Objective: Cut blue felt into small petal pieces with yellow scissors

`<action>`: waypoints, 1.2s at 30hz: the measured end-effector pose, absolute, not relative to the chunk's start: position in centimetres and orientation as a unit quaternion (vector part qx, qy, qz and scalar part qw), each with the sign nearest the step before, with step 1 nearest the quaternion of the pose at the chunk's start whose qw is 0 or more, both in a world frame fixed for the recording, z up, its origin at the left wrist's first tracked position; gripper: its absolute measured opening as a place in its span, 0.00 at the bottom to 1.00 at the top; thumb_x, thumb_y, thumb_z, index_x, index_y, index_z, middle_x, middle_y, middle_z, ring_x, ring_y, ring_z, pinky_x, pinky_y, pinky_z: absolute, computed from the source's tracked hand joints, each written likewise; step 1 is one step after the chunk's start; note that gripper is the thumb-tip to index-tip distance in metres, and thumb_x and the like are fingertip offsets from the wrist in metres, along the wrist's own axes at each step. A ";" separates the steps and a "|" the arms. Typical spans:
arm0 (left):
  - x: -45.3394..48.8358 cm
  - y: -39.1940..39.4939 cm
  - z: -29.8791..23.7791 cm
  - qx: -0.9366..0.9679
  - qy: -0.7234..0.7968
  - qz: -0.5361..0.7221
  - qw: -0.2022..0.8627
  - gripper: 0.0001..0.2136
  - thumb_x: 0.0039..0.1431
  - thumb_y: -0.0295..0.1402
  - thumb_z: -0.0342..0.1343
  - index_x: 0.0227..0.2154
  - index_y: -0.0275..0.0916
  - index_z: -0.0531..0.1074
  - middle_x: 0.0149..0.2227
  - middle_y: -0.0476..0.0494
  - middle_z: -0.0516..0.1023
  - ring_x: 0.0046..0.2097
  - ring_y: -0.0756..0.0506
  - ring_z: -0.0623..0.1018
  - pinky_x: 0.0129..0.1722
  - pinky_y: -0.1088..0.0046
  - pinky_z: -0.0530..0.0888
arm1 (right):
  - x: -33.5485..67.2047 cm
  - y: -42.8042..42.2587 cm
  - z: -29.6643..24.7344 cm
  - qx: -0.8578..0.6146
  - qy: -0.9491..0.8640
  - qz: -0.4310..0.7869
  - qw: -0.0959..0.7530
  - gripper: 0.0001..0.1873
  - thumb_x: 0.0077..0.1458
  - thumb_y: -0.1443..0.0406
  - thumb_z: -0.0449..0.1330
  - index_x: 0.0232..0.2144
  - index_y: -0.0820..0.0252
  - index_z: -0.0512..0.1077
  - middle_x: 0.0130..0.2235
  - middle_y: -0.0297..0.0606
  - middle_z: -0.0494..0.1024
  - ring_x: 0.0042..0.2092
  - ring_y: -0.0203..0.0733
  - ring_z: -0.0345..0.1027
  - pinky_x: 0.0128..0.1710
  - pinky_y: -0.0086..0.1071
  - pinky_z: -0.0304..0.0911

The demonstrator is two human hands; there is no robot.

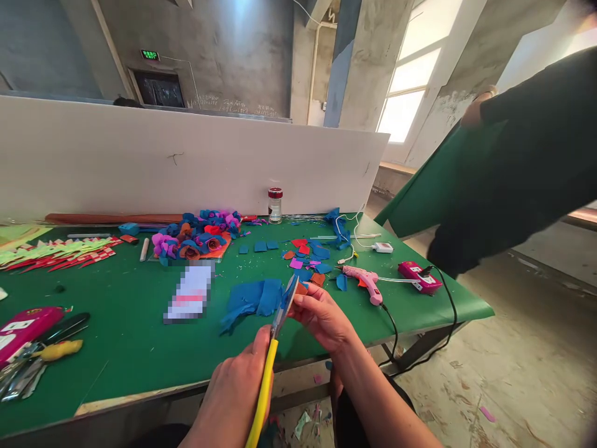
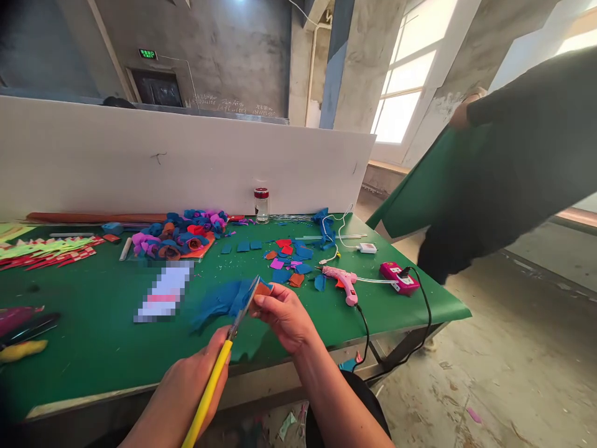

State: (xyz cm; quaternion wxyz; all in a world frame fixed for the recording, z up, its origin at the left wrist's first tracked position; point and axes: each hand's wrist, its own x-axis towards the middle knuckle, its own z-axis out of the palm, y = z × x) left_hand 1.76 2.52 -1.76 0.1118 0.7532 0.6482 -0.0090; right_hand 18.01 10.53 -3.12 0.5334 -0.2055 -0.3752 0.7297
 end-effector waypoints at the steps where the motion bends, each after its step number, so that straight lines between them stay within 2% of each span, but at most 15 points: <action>1: 1.8 2.5 -1.7 0.752 0.650 -0.005 0.111 0.27 0.60 0.25 0.49 0.61 0.42 0.54 0.43 0.43 0.82 0.40 0.40 0.84 0.34 0.70 0.74 | 18.0 10.5 -3.1 -0.203 -0.372 0.732 0.534 0.13 0.42 0.62 0.74 0.29 0.62 0.77 0.27 0.33 0.77 0.28 0.32 0.68 0.33 0.26 0.65; 6: 1.8 2.2 -1.8 0.754 0.651 0.013 0.085 0.24 0.60 0.25 0.48 0.60 0.41 0.56 0.36 0.45 0.83 0.39 0.42 0.84 0.34 0.74 0.73 | 18.2 10.6 -3.1 -0.211 -0.372 0.736 0.525 0.14 0.41 0.62 0.74 0.29 0.62 0.77 0.28 0.33 0.79 0.28 0.33 0.69 0.34 0.28 0.66; 11: 1.7 2.0 -1.8 0.761 0.645 0.027 0.070 0.21 0.62 0.25 0.44 0.58 0.42 0.58 0.36 0.43 0.83 0.37 0.43 0.84 0.32 0.75 0.73 | 18.8 10.8 -3.0 -0.228 -0.389 0.731 0.511 0.13 0.40 0.62 0.74 0.28 0.61 0.78 0.27 0.33 0.79 0.28 0.33 0.69 0.33 0.28 0.66; 15: 1.6 1.8 -1.7 0.766 0.639 0.033 0.064 0.20 0.62 0.26 0.43 0.57 0.42 0.59 0.32 0.45 0.82 0.35 0.43 0.84 0.31 0.76 0.72 | 19.4 11.2 -3.3 -0.219 -0.408 0.737 0.493 0.13 0.39 0.62 0.75 0.27 0.62 0.77 0.25 0.31 0.76 0.27 0.31 0.67 0.33 0.28 0.65; 29: 0.9 2.2 -3.7 0.774 0.624 0.078 0.071 0.24 0.56 0.27 0.47 0.57 0.43 0.58 0.32 0.45 0.82 0.34 0.42 0.83 0.29 0.75 0.70 | 20.0 11.6 -3.5 -0.223 -0.417 0.742 0.476 0.14 0.39 0.61 0.75 0.26 0.62 0.77 0.25 0.32 0.77 0.26 0.31 0.68 0.32 0.26 0.65; 33: 0.8 2.2 -3.7 0.779 0.615 0.062 0.104 0.27 0.53 0.26 0.49 0.58 0.40 0.57 0.32 0.44 0.82 0.33 0.40 0.83 0.27 0.73 0.68 | 20.2 11.7 -3.6 -0.234 -0.412 0.747 0.466 0.15 0.37 0.61 0.75 0.26 0.62 0.77 0.26 0.32 0.77 0.26 0.31 0.68 0.31 0.26 0.65; 36: 1.1 2.3 -3.2 0.784 0.602 0.054 0.137 0.24 0.55 0.27 0.47 0.56 0.39 0.58 0.33 0.43 0.82 0.33 0.40 0.82 0.27 0.72 0.66 | 20.2 11.7 -3.6 -0.240 -0.415 0.750 0.455 0.14 0.37 0.61 0.75 0.24 0.62 0.76 0.25 0.32 0.77 0.25 0.31 0.68 0.30 0.26 0.64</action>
